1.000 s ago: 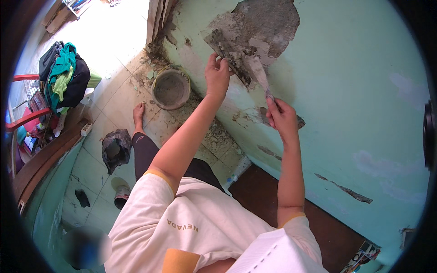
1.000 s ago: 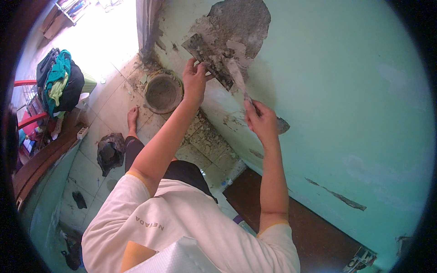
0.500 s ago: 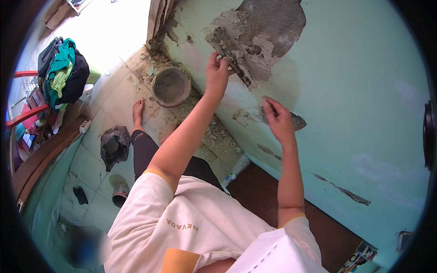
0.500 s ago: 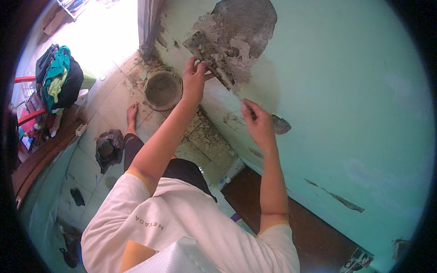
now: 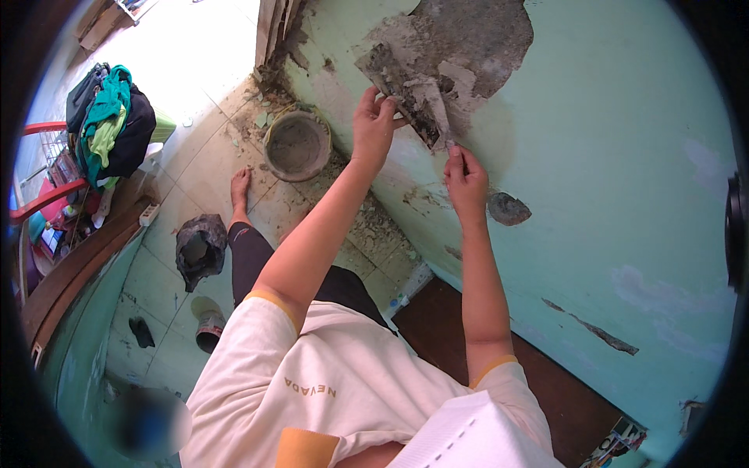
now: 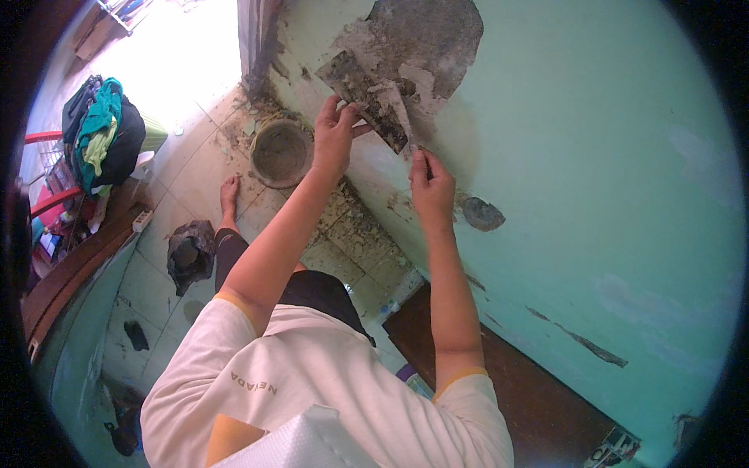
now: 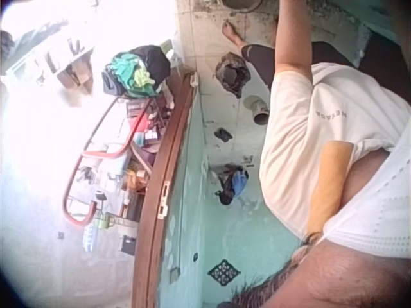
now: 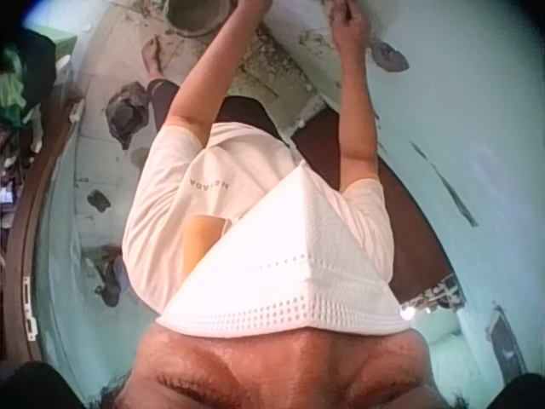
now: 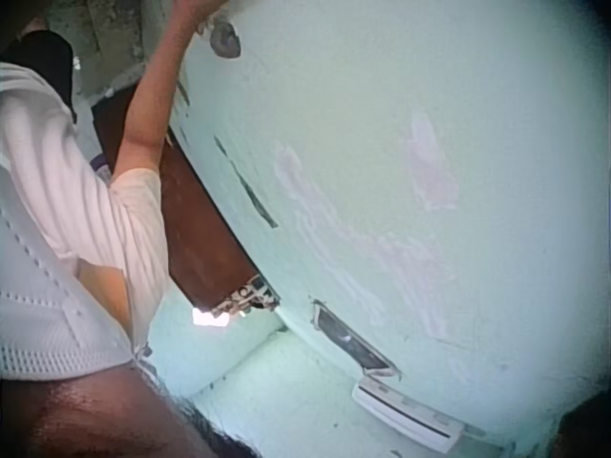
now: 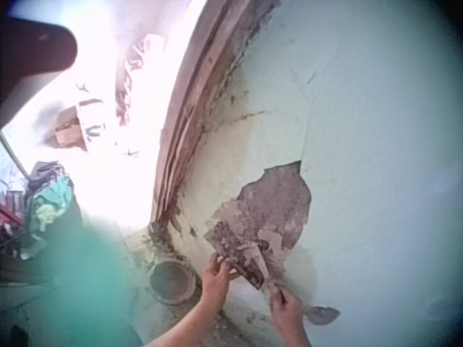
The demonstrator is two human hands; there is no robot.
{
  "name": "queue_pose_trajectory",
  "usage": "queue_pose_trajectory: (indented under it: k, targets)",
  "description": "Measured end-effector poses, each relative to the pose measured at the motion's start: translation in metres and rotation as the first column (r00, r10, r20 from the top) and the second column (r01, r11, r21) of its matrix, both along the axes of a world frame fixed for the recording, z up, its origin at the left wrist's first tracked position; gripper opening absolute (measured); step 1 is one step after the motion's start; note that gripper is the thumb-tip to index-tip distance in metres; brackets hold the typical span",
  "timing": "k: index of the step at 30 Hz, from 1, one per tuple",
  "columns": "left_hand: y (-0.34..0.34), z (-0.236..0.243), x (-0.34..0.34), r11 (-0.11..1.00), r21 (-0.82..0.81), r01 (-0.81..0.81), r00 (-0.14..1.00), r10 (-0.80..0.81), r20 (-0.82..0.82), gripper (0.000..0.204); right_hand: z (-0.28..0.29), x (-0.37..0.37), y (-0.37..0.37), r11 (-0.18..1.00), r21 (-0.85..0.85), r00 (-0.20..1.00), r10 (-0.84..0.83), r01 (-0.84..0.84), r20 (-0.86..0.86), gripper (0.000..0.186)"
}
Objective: The person applies plaster or filler to a damaged section of a wall using a putty knife and a larger flat tool, taking the material from a bucket on the floor.
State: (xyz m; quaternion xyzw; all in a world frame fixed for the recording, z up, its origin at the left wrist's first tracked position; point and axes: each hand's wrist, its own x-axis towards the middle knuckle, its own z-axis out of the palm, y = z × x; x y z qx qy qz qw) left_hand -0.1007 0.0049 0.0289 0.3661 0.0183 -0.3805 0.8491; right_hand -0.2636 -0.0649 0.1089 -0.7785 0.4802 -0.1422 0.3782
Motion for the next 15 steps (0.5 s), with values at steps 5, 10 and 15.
queue_pose_trajectory:
  k: [5, 10, 15]
  targets:
    - [-0.002, -0.001, -0.001, 0.999, 0.016, -0.029, 1.000, 0.029, 0.000, 0.035, 0.018, 0.003, 0.015, 0.994, 0.107, 0.999, -0.005, 0.000, 0.048, 0.031]
    - [-0.005, 0.002, -0.003, 0.998, 0.049, -0.038, 0.998, 0.040, -0.042, 0.037, 0.001, 0.012, -0.001, 0.996, 0.068, 0.998, 0.057, -0.055, -0.036, 0.030]
    - [-0.003, -0.001, 0.000, 0.999, 0.020, -0.027, 1.000, 0.028, -0.011, 0.037, 0.019, 0.006, -0.006, 0.996, -0.085, 1.000, -0.016, 0.015, -0.017, 0.031]
